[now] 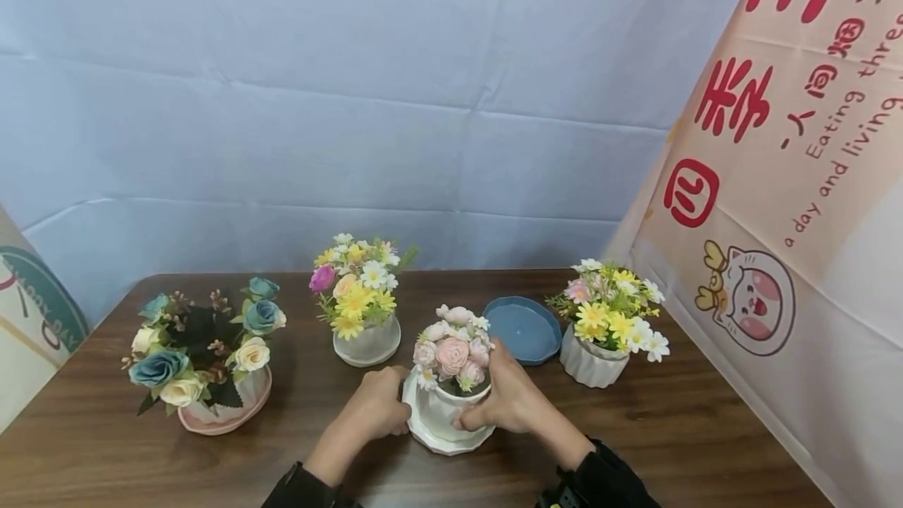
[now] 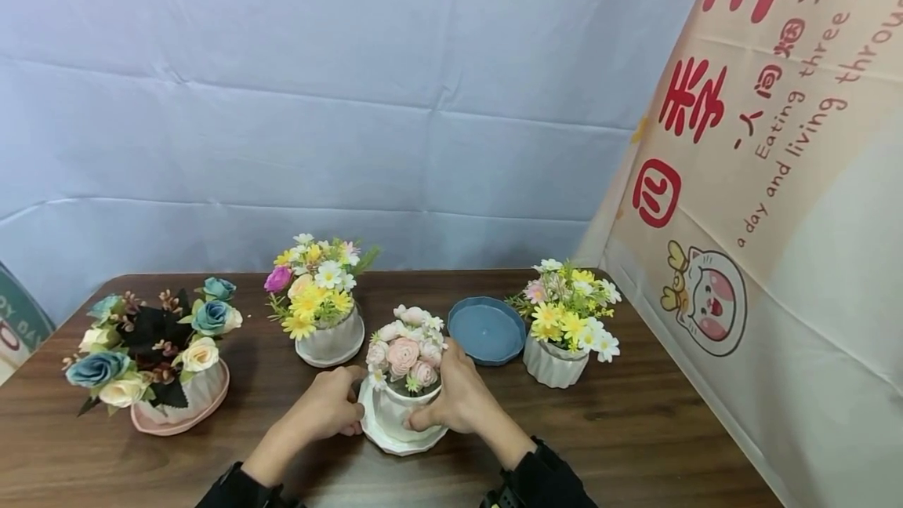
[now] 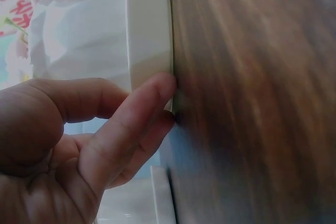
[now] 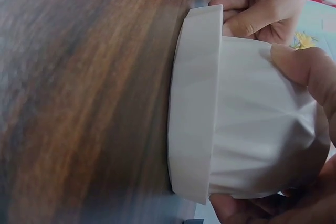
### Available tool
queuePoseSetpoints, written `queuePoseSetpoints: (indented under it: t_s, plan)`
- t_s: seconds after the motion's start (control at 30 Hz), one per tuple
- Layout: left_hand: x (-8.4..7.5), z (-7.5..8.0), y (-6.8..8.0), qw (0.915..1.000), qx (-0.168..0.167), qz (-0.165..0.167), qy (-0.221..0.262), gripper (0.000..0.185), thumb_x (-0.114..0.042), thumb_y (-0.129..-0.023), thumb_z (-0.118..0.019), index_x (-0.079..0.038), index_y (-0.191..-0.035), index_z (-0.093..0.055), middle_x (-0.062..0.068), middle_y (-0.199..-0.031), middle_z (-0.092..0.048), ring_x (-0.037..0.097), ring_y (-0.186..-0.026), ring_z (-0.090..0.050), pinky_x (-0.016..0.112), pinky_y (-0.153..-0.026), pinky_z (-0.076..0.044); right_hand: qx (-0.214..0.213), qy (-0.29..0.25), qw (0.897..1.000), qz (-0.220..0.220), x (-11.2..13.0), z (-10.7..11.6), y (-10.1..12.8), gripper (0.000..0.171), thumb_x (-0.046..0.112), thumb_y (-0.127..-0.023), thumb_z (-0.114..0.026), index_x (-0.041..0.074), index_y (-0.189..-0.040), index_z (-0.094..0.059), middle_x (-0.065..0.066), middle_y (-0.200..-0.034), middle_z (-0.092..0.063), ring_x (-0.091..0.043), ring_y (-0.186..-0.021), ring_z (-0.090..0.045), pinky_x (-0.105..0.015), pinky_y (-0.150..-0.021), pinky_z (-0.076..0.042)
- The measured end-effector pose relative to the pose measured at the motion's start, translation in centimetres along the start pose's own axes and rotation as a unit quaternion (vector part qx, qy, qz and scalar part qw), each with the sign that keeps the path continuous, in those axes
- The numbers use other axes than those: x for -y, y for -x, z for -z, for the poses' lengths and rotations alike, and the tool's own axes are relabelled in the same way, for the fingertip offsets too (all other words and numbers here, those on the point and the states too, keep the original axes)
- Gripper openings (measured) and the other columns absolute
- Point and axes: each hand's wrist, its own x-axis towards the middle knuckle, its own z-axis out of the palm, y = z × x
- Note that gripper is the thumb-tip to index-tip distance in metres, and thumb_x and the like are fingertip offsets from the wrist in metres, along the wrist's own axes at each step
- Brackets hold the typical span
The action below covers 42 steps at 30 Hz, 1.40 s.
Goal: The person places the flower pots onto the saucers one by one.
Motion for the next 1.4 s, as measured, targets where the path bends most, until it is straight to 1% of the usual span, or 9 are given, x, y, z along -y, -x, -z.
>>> queuePoseSetpoints:
  t_s: [0.17,0.37,0.57,0.77,1.03,1.1,1.2,1.27,1.4]
  plan:
    - [0.0,-0.1,-0.2,1.0000,0.001,0.002,0.003,0.046,0.012,-0.066,-0.053,0.011,-0.112,-0.056,0.004,-0.052,-0.054,0.011,-0.038,-0.054,0.026,-0.037,-0.046,0.002,-0.004,1.000,-0.009,-0.1,0.1,0.0,0.117,0.026,-0.046,-0.092,-0.008,-0.136,-0.026,-0.026,-0.128,-0.042,-0.034,-0.119,-0.041,-0.046,-0.096,-0.036]
    - [-0.2,0.3,-1.1,0.9994,0.001,0.016,0.030,0.047,0.014,-0.066,-0.051,0.014,-0.114,-0.053,0.015,-0.066,-0.059,0.016,-0.042,-0.058,0.026,-0.040,-0.049,-0.001,-0.019,1.000,-0.010,-0.3,0.2,-0.6,0.116,0.025,-0.045,-0.092,-0.006,-0.136,-0.025,-0.024,-0.127,-0.044,-0.034,-0.117,-0.043,-0.046,-0.094,-0.038]
    - [-0.3,0.4,-2.6,0.9985,-0.001,0.038,0.039,0.047,0.017,-0.067,-0.051,0.015,-0.114,-0.052,0.024,-0.084,-0.058,0.019,-0.044,-0.059,0.027,-0.042,-0.050,0.002,-0.040,0.999,-0.013,-0.8,0.6,-1.9,0.116,0.020,-0.047,-0.092,-0.004,-0.137,-0.023,-0.022,-0.127,-0.044,-0.033,-0.117,-0.043,-0.045,-0.094,-0.038]
    - [-0.3,0.2,-3.7,0.9966,-0.012,0.071,0.040,0.047,0.018,-0.069,-0.050,0.014,-0.116,-0.052,0.026,-0.089,-0.058,0.019,-0.045,-0.060,0.027,-0.043,-0.051,0.006,-0.050,0.999,-0.003,-1.4,0.7,-3.2,0.116,0.015,-0.045,-0.092,-0.005,-0.136,-0.023,-0.022,-0.126,-0.045,-0.031,-0.115,-0.044,-0.043,-0.094,-0.037]
    - [-0.4,0.1,-4.6,0.9961,-0.036,0.081,-0.004,0.045,0.017,-0.070,-0.055,0.014,-0.115,-0.054,0.024,-0.089,-0.060,0.018,-0.046,-0.060,0.024,-0.042,-0.050,0.004,-0.069,0.998,0.008,-1.9,0.7,-4.6,0.115,0.010,-0.044,-0.092,-0.004,-0.136,-0.024,-0.022,-0.126,-0.046,-0.032,-0.115,-0.044,-0.043,-0.097,-0.035]
    - [-0.5,0.0,-4.8,0.9954,-0.041,0.085,-0.020,0.046,0.015,-0.070,-0.056,0.013,-0.116,-0.053,0.025,-0.094,-0.060,0.019,-0.052,-0.061,0.024,-0.043,-0.050,0.011,-0.073,0.997,0.004,-2.0,0.8,-4.9,0.117,0.009,-0.045,-0.092,-0.003,-0.137,-0.022,-0.022,-0.128,-0.045,-0.032,-0.116,-0.043,-0.044,-0.097,-0.034]
    - [-0.7,0.0,-5.2,0.9932,-0.052,0.089,-0.054,0.042,0.013,-0.069,-0.061,0.012,-0.111,-0.057,0.023,-0.098,-0.060,0.026,-0.068,-0.061,0.024,-0.047,-0.050,0.025,-0.080,0.997,0.000,-2.0,1.1,-5.5,0.117,0.008,-0.047,-0.091,-0.002,-0.139,-0.020,-0.023,-0.131,-0.042,-0.032,-0.118,-0.041,-0.044,-0.098,-0.034]
    - [-0.8,-0.1,-5.5,0.9906,-0.063,0.088,-0.083,0.036,0.012,-0.067,-0.064,0.010,-0.103,-0.060,0.019,-0.094,-0.061,0.030,-0.077,-0.060,0.025,-0.053,-0.051,0.032,-0.076,0.997,0.004,-2.1,1.3,-5.9,0.116,0.007,-0.048,-0.090,-0.003,-0.139,-0.019,-0.023,-0.132,-0.041,-0.033,-0.119,-0.040,-0.044,-0.098,-0.033]
    - [-0.8,-0.1,-6.2,0.9820,-0.082,0.088,-0.146,0.026,0.006,-0.063,-0.072,0.007,-0.088,-0.063,0.015,-0.087,-0.064,0.033,-0.091,-0.059,0.031,-0.077,-0.050,0.041,-0.060,0.997,0.007,-2.1,1.5,-6.7,0.115,0.008,-0.048,-0.090,-0.005,-0.138,-0.020,-0.025,-0.130,-0.042,-0.032,-0.118,-0.042,-0.042,-0.098,-0.034]
